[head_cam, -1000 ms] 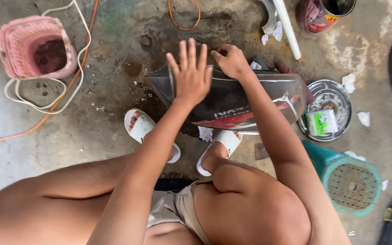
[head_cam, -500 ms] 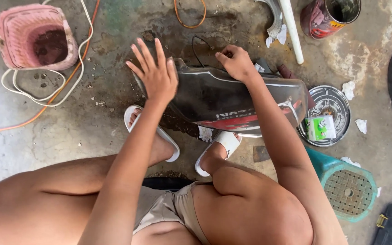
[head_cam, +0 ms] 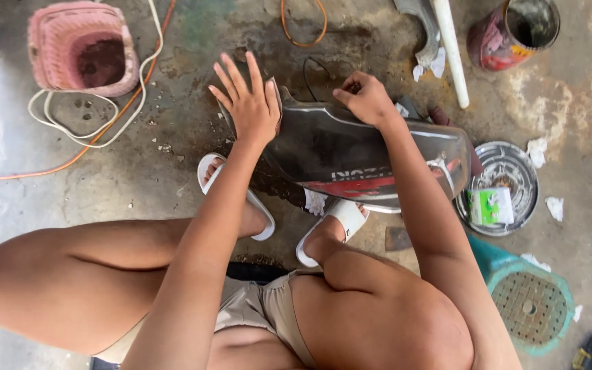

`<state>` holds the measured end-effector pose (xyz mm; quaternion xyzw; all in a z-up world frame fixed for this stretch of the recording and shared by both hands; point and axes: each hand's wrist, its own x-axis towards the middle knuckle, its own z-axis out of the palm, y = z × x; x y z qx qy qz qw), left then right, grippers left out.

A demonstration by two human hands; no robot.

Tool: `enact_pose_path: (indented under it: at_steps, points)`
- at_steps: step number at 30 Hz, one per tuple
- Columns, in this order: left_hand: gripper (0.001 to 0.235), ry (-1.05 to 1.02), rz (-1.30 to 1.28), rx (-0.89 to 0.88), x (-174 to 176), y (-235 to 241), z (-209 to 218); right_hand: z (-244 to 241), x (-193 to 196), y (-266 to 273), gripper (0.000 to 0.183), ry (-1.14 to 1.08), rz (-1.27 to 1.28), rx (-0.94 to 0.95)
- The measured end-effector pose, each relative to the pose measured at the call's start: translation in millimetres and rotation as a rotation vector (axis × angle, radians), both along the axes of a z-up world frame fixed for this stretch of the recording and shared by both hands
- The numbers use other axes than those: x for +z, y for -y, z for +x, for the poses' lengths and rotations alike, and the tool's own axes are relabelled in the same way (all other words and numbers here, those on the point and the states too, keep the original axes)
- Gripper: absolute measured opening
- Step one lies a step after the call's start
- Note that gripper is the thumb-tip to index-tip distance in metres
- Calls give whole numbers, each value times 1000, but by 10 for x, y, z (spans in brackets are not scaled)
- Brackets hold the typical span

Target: The person sits cross-legged and sands a black motorcycle fairing with a sanding block. They hold the fairing steady with one hand while moving the sanding block back and forth across the surface with the other hand.

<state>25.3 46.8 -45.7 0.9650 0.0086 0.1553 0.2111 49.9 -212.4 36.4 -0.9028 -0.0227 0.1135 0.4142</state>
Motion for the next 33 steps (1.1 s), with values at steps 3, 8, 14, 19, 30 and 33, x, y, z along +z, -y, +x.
enact_pose_path:
  at_steps: [3, 8, 14, 19, 30, 33]
  points:
    - [68, -127, 20, 12, -55, 147, 106, 35, -77, 30, 25, -5, -15, -5]
    - [62, 44, 71, -115, 278, 776, -115, 52, -108, 53, 23, 35, -59, -8]
    - [60, 2, 102, -192, 230, 550, -97, 16, -191, 193, 13, 53, 0, 54]
    - [61, 129, 136, -85, -134, 83, 240, 85, -172, 187, 9, 45, -29, 75]
    - [57, 148, -69, -289, 410, 742, -84, -13, -109, 148, 15, -172, -79, -22]
    - [64, 191, 6, -208, 288, 553, 142, 84, -300, 208, 21, -186, -106, 1]
